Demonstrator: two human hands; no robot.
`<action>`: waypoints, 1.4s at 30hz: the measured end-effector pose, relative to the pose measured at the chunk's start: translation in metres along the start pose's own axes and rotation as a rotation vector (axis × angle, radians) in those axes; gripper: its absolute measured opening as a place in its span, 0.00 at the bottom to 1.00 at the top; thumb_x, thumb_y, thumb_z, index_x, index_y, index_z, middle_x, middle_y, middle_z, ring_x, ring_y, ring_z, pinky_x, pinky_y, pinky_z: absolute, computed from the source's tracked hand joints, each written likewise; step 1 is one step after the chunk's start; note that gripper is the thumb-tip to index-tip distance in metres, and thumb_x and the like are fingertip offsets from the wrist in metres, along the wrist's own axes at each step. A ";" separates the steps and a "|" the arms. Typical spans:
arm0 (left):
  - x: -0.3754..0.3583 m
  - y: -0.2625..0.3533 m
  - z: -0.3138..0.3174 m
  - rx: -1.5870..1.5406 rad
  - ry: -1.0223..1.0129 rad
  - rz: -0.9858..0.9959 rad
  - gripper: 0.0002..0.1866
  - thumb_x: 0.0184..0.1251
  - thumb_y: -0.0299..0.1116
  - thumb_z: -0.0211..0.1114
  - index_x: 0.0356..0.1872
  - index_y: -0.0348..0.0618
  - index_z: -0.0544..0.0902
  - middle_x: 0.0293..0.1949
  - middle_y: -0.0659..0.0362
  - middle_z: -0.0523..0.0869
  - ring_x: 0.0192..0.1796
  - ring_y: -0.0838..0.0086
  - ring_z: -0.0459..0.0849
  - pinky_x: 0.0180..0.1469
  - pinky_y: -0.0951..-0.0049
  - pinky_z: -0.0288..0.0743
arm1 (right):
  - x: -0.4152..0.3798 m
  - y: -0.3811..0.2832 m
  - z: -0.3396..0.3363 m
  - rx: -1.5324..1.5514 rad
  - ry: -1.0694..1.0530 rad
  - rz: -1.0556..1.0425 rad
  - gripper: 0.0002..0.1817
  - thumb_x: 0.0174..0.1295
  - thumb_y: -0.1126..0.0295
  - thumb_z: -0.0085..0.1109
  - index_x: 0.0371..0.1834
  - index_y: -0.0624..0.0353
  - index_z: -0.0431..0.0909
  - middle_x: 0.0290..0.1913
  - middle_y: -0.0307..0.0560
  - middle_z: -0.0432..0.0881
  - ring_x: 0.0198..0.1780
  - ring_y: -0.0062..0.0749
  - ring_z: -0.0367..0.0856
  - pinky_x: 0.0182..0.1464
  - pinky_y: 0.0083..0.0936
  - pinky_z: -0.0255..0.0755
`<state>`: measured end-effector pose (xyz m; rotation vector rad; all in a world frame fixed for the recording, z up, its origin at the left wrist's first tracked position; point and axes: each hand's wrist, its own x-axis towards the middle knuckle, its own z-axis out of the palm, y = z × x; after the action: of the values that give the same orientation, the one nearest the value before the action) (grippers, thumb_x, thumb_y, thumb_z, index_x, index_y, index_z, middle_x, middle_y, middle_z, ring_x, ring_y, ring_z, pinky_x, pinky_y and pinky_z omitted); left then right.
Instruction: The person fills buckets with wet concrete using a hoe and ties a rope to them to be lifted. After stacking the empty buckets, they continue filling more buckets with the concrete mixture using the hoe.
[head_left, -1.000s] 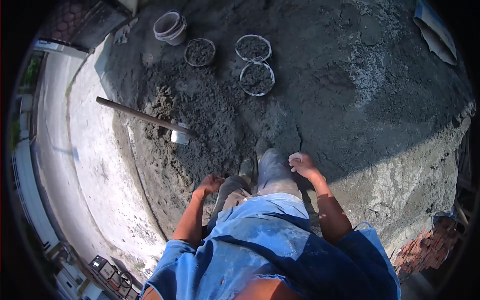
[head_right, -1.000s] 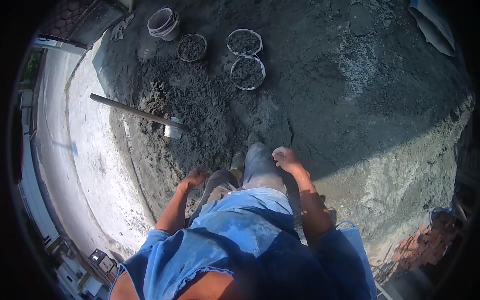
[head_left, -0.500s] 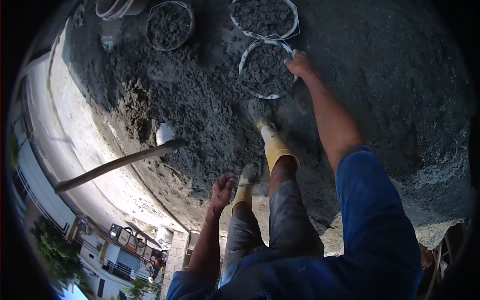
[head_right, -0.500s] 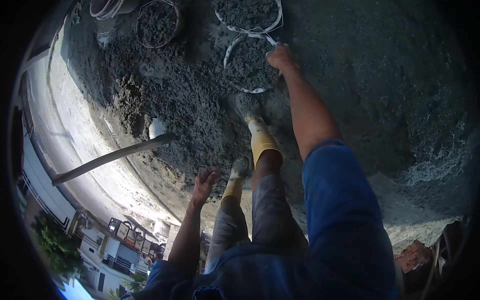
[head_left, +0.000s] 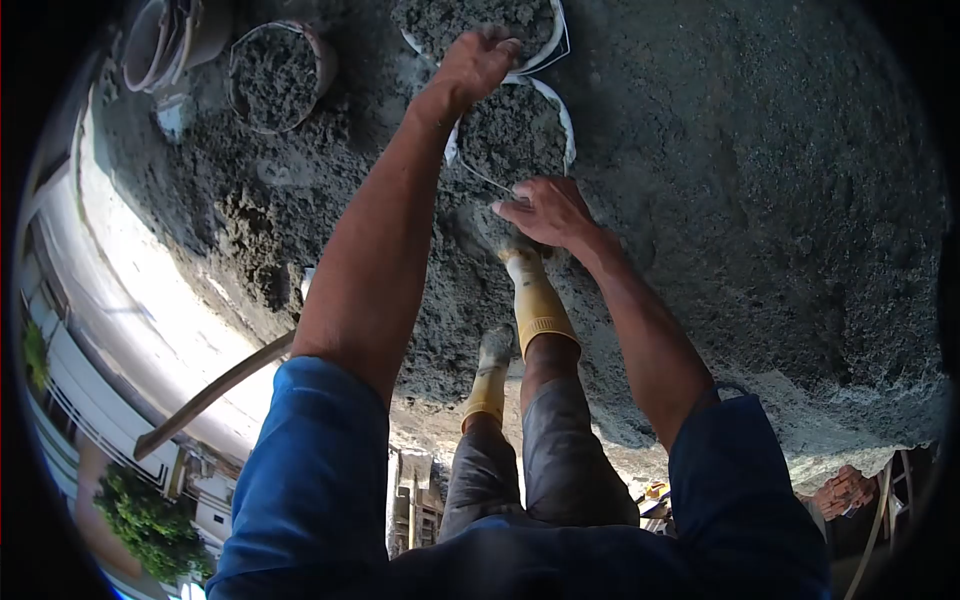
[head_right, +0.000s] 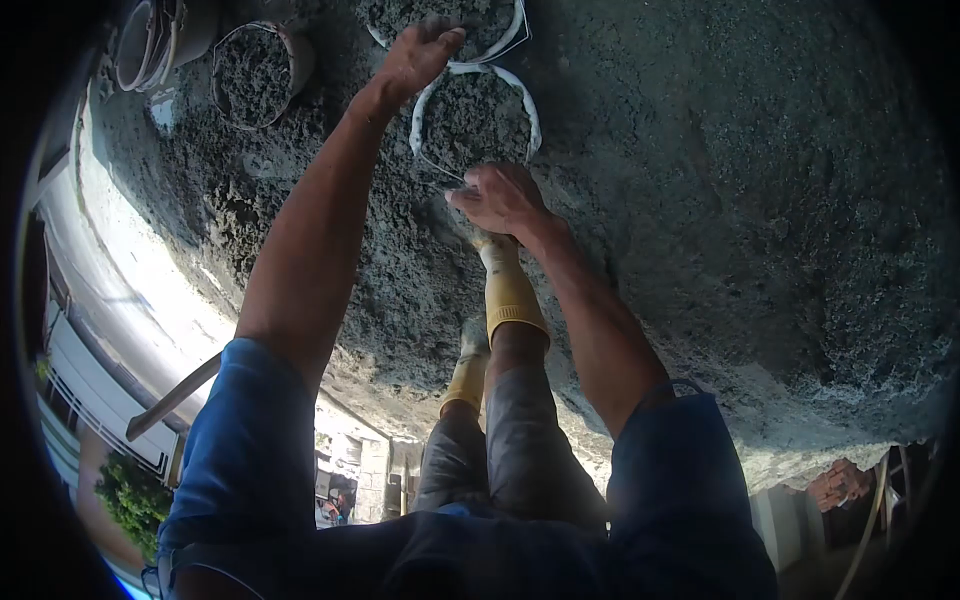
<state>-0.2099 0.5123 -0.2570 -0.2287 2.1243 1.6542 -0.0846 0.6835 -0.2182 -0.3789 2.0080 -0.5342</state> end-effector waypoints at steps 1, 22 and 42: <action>0.014 0.001 0.013 0.002 -0.010 0.006 0.27 0.65 0.43 0.57 0.55 0.27 0.72 0.46 0.43 0.83 0.52 0.58 0.81 0.53 0.66 0.73 | -0.009 0.006 -0.006 0.205 0.190 0.058 0.20 0.56 0.53 0.61 0.29 0.62 0.81 0.31 0.58 0.82 0.37 0.51 0.82 0.41 0.39 0.75; -0.146 0.013 -0.011 -0.368 -0.040 -0.418 0.21 0.71 0.53 0.50 0.20 0.54 0.68 0.19 0.72 0.63 0.22 0.85 0.56 0.26 0.80 0.50 | -0.534 0.045 0.213 0.598 0.528 0.793 0.05 0.59 0.70 0.51 0.33 0.57 0.77 0.36 0.47 0.78 0.46 0.41 0.74 0.51 0.36 0.66; -0.778 -0.030 -0.010 -0.509 0.451 -0.948 0.32 0.55 0.72 0.50 0.17 0.51 0.70 0.13 0.64 0.64 0.19 0.70 0.60 0.30 0.69 0.58 | -0.653 -0.044 0.732 1.370 1.402 1.027 0.12 0.68 0.64 0.42 0.24 0.49 0.63 0.14 0.36 0.58 0.15 0.28 0.57 0.23 0.29 0.58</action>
<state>0.4931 0.3906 0.0555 -1.5984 1.3672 1.5331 0.8686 0.8023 -0.0143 2.2077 1.9498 -1.4501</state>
